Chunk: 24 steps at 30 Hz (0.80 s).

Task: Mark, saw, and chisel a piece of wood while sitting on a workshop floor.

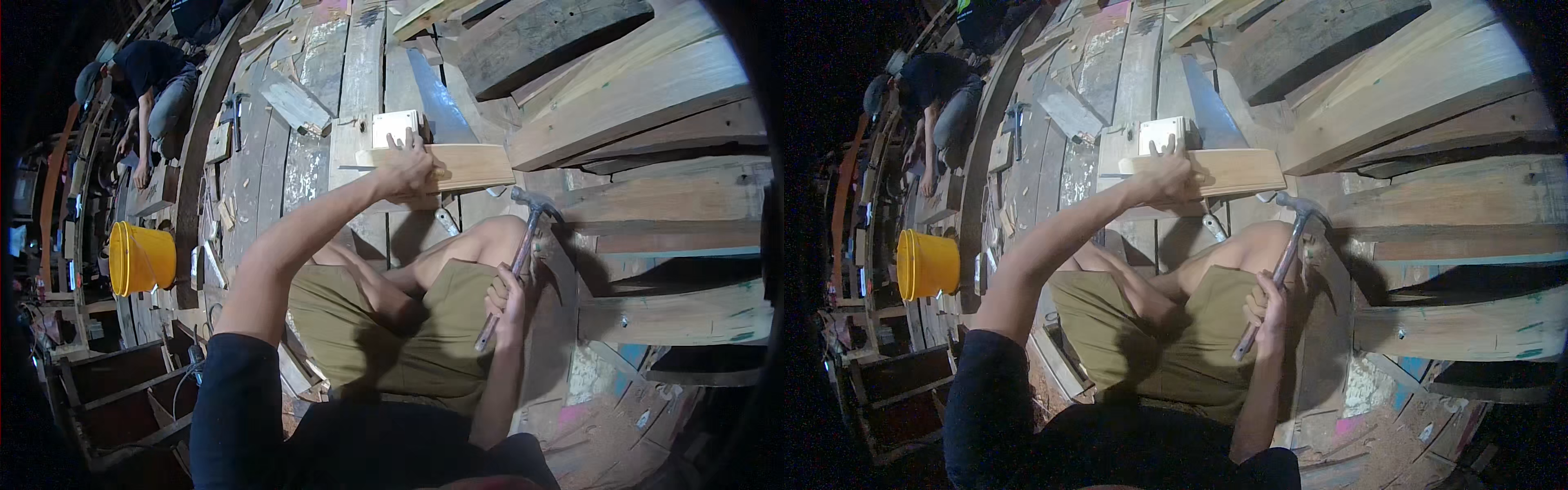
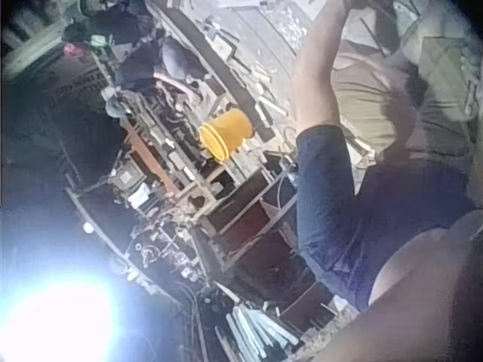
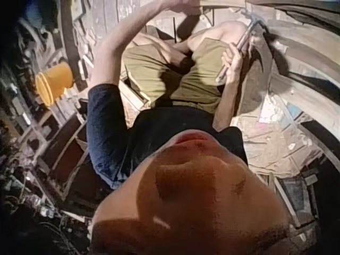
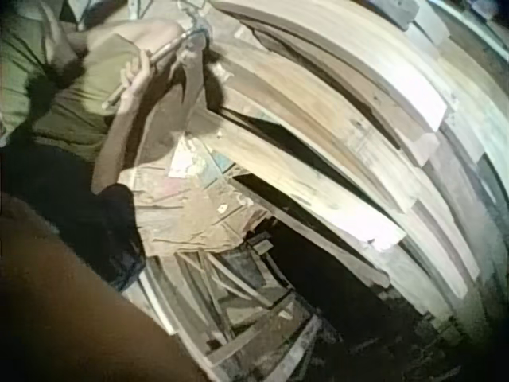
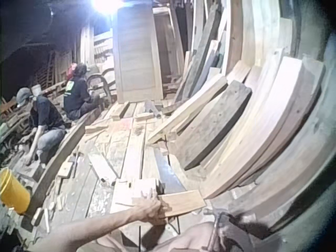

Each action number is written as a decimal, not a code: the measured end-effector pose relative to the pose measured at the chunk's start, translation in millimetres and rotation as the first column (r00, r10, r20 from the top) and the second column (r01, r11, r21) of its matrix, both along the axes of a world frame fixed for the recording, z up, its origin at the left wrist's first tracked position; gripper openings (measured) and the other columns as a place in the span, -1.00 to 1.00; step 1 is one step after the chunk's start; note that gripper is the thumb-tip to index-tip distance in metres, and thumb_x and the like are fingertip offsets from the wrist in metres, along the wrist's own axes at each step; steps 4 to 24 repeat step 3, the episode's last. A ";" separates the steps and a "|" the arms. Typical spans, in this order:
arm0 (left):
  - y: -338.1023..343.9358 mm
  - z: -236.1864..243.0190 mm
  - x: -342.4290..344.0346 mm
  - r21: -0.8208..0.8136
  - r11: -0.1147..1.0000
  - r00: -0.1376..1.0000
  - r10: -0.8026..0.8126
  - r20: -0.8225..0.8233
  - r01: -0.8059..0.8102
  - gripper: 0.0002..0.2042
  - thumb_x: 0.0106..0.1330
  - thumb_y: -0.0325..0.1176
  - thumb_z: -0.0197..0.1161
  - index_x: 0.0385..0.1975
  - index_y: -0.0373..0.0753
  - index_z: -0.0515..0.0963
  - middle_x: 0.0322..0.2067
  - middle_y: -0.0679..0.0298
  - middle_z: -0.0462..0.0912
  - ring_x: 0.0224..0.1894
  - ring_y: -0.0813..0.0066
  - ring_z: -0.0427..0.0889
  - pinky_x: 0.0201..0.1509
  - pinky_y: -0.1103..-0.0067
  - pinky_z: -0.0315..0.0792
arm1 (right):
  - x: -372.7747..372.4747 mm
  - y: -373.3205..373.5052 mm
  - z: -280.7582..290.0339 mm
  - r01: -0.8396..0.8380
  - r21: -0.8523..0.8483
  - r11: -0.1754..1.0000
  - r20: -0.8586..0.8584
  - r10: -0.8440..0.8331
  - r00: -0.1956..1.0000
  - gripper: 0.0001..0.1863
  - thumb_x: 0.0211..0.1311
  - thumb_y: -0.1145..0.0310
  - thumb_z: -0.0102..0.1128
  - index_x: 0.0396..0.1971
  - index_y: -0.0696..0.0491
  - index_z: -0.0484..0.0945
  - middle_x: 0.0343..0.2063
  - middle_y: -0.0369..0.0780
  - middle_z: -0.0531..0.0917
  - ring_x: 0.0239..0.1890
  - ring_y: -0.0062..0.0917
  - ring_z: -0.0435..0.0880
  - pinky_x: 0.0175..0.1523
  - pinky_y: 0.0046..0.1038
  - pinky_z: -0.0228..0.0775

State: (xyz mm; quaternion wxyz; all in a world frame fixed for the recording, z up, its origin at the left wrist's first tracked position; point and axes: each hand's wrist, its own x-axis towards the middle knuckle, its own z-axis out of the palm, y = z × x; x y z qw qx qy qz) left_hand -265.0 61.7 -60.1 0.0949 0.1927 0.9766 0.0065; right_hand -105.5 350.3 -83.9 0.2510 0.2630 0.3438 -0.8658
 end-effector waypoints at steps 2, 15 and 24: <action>6.6 9.6 -5.1 -0.072 0.996 0.992 0.052 0.118 -0.044 -0.52 0.14 -0.08 0.28 0.02 -0.22 0.56 0.07 -0.31 0.37 0.20 -0.29 0.36 0.08 -0.26 0.26 | 0.8 1.6 -1.6 -0.006 -0.009 1.000 -0.013 0.006 1.000 -0.95 0.34 0.32 0.10 -0.33 -0.10 0.44 -0.83 -0.52 0.06 -0.87 -0.80 -0.03 -0.82 -0.65 -0.20; 10.5 14.1 -12.0 -0.148 0.985 0.966 0.118 0.229 -0.085 -0.44 0.14 -0.08 0.28 0.14 -0.19 0.50 0.13 -0.26 0.35 0.24 -0.26 0.34 0.09 -0.30 0.24 | -0.1 2.5 -2.1 -0.019 -0.016 1.000 -0.028 0.018 0.999 -0.92 0.33 0.28 0.13 -0.33 -0.10 0.44 -0.83 -0.52 0.06 -0.87 -0.80 -0.03 -0.82 -0.65 -0.20; 10.5 14.1 -12.0 -0.148 0.985 0.966 0.118 0.229 -0.085 -0.44 0.14 -0.08 0.28 0.14 -0.19 0.50 0.13 -0.26 0.35 0.24 -0.26 0.34 0.09 -0.30 0.24 | -0.1 2.5 -2.1 -0.019 -0.016 1.000 -0.028 0.018 0.999 -0.92 0.33 0.28 0.13 -0.33 -0.10 0.44 -0.83 -0.52 0.06 -0.87 -0.80 -0.03 -0.82 -0.65 -0.20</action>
